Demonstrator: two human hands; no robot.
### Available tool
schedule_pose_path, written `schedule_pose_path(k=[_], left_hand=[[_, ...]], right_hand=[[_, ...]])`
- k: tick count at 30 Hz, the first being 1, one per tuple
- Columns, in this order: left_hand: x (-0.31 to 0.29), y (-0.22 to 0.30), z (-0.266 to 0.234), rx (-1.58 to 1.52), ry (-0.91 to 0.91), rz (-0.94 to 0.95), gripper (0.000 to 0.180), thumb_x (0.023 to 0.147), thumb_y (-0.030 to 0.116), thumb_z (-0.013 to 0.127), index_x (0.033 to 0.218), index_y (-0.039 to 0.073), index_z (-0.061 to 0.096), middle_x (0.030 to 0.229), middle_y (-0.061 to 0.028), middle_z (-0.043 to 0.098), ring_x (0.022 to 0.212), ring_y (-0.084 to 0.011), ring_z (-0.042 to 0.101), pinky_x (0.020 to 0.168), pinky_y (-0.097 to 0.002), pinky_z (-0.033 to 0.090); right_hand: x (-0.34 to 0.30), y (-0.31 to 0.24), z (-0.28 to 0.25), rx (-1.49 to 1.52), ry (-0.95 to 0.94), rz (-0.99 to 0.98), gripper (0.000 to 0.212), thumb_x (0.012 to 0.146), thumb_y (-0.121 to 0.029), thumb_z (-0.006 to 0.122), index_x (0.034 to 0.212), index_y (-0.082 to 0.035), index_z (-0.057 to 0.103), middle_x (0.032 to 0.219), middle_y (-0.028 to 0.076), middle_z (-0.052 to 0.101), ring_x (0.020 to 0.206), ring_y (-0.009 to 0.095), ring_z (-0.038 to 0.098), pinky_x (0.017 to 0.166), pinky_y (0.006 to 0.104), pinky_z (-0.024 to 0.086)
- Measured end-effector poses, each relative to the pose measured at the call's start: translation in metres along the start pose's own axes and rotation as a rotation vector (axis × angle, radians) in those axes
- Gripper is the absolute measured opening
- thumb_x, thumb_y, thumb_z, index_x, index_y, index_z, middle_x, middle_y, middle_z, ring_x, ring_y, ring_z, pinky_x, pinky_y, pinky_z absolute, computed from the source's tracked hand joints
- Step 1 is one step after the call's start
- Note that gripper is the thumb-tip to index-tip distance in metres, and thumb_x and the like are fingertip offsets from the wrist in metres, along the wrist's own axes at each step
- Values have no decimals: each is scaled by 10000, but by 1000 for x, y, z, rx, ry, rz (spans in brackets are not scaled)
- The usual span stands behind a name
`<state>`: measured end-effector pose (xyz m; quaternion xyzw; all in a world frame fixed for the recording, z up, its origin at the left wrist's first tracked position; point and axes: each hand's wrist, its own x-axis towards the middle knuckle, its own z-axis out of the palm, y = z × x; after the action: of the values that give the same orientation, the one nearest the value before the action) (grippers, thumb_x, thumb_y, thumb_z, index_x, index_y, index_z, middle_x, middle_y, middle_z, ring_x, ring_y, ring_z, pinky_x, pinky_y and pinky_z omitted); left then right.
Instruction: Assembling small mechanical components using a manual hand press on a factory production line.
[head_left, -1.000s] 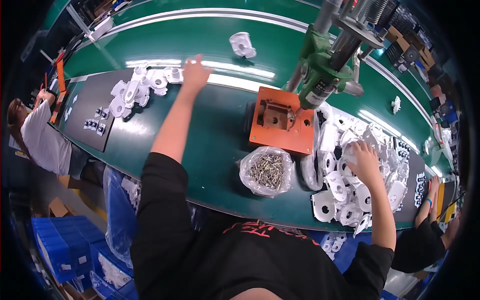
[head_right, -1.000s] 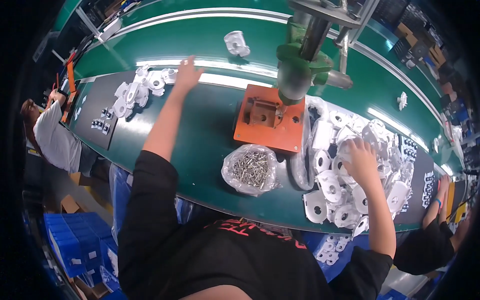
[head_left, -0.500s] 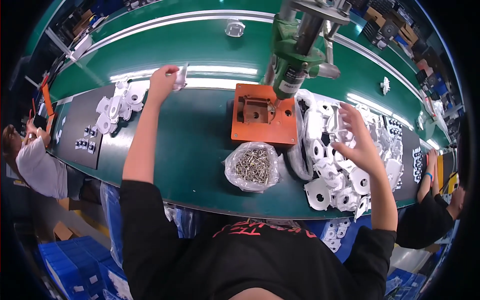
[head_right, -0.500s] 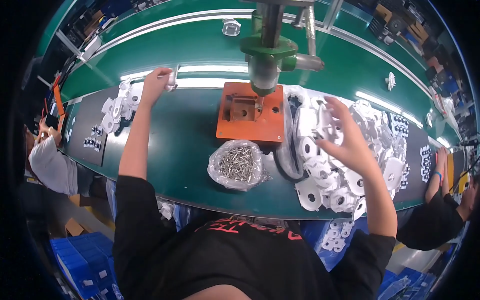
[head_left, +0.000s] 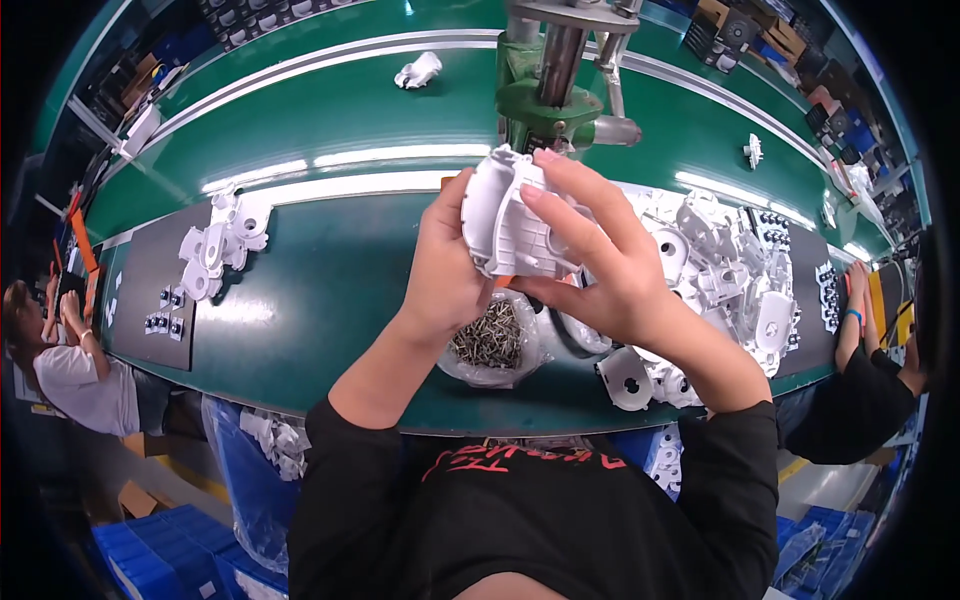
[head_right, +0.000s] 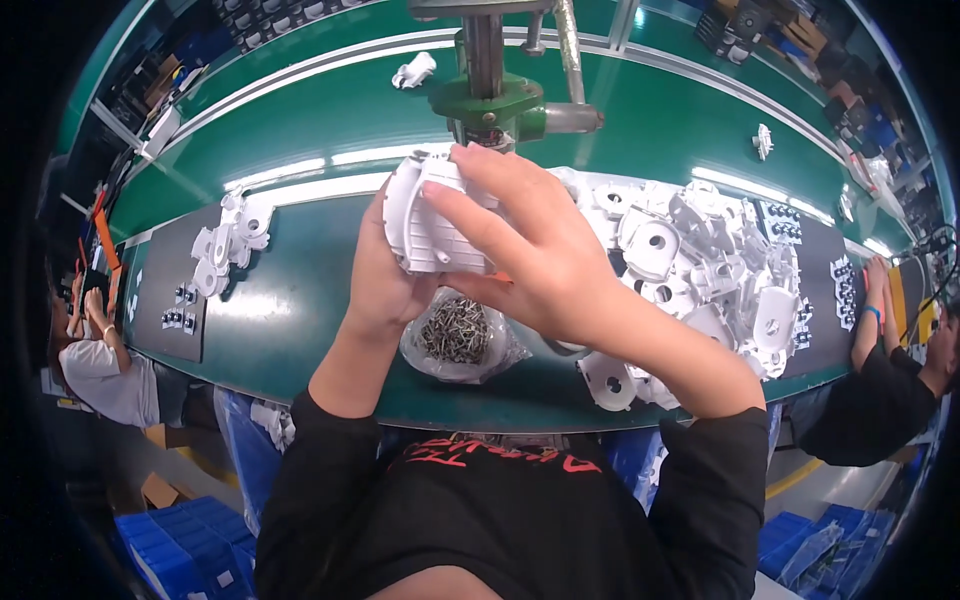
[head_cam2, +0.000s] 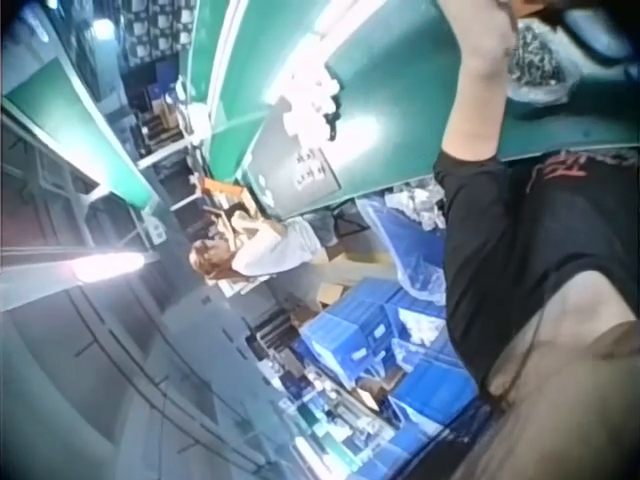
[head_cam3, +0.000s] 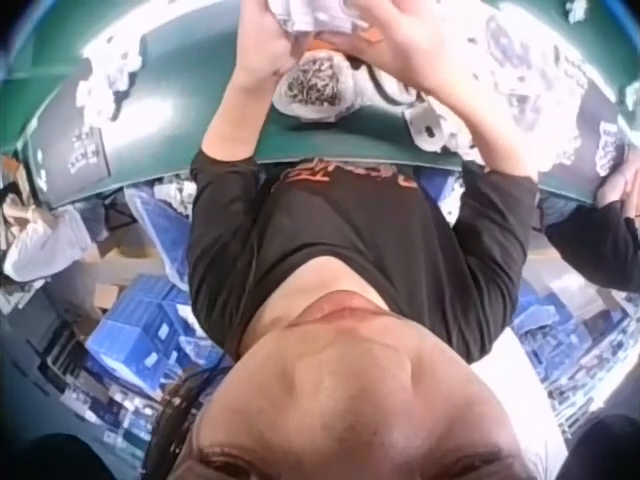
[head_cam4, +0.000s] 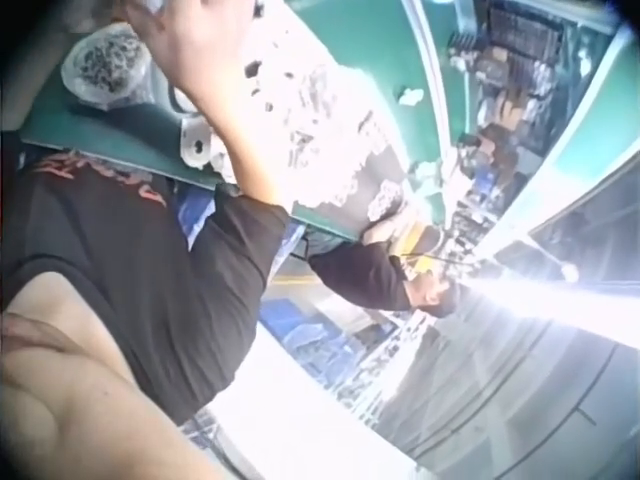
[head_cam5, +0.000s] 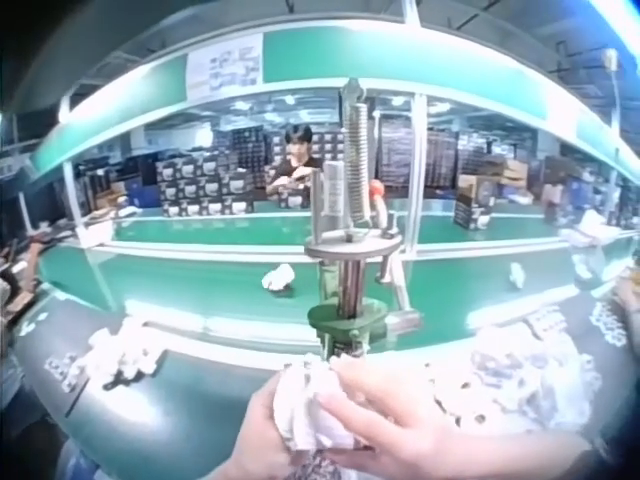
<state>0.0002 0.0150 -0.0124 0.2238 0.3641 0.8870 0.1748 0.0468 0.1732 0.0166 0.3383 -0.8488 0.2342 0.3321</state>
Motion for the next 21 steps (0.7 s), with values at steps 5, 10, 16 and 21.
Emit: schedule_pose_path(k=[5,10,16,21], left_hand=[[-1,-16,-11,67,-10,-41,403,885,33,513,1271,-8,407,1200,-149,534,1061,-257,583,854,-376,545],[-5,-14,1,114,50,-10,207,904,-27,475,1103,-5,532,1027,-57,595,915,-145,599,771,-287,507],[-9,-16,-4,120,28,-31,98,891,-56,445,866,-31,536,990,-76,552,741,-154,604,652,-287,512],[-10,-21,-11,157,-28,-9,106,876,-77,444,830,-45,534,1036,-83,498,757,-164,605,637,-277,518]], right_hand=[[-3,5,-5,178,-52,212,788,598,-77,821,1291,-52,448,1290,180,494,1124,309,532,897,369,461],[-5,5,-7,184,-52,369,773,662,-153,795,1315,-45,396,1254,146,507,1067,252,543,902,352,437],[-14,8,1,455,-37,560,734,739,-143,724,1336,-47,307,1149,115,468,1060,209,504,919,351,412],[-19,2,3,688,65,688,715,763,-123,696,1339,-42,281,1166,122,452,1060,212,505,907,352,418]])
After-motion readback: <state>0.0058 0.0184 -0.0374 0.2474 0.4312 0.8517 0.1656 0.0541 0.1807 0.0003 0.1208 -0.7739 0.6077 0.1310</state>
